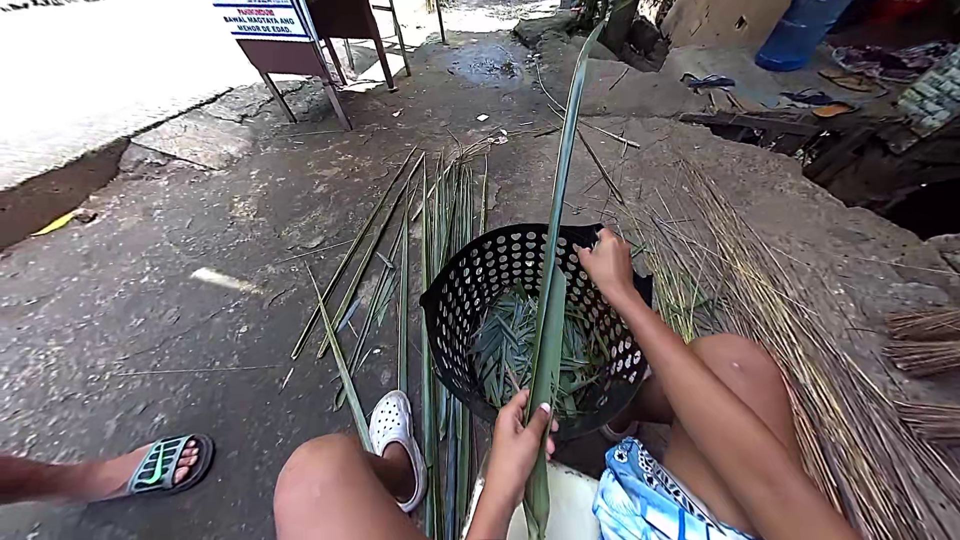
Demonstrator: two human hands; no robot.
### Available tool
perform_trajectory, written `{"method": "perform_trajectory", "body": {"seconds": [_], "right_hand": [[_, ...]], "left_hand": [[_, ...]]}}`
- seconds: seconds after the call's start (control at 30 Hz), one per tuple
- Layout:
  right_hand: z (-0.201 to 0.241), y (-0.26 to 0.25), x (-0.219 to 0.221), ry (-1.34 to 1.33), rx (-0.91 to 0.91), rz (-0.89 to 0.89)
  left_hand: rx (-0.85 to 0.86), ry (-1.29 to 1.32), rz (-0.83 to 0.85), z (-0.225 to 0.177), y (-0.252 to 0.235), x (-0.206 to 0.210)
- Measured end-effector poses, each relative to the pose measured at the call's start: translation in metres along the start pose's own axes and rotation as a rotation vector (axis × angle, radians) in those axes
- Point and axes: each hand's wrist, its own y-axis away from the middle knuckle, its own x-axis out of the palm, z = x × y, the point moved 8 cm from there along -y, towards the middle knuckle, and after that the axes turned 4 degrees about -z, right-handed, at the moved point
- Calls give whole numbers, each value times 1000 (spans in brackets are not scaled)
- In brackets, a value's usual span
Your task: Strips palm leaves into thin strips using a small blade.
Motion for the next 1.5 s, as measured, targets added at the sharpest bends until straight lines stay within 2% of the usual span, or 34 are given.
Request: {"method": "perform_trajectory", "body": {"seconds": [0.13, 0.27, 0.33, 0.5, 0.7, 0.8, 1.07, 1.23, 1.5], "right_hand": [[7, 25, 25, -146, -125, 128], [10, 57, 63, -374, -274, 512], [16, 66, 64, -340, -360, 557], [3, 45, 41, -116, -308, 338], [-20, 8, 13, -264, -144, 126], [-28, 0, 0, -299, -94, 57], [-41, -15, -24, -373, -66, -59], [-40, -14, -22, -347, -79, -44], [-55, -22, -30, -564, 49, -145]], "left_hand": [[-21, 73, -51, -4, -8, -3], [-43, 110, -87, -5, -12, -6], [-66, 142, -85, -5, -11, -5], [-103, 323, -40, -6, -7, -9], [-89, 468, 264, 3, 4, -3], [-101, 472, 345, 7, 12, 0], [-145, 399, 391, 17, 21, 1], [-132, 397, 413, 17, 27, 0], [-146, 427, 408, 21, 36, -8]]}}
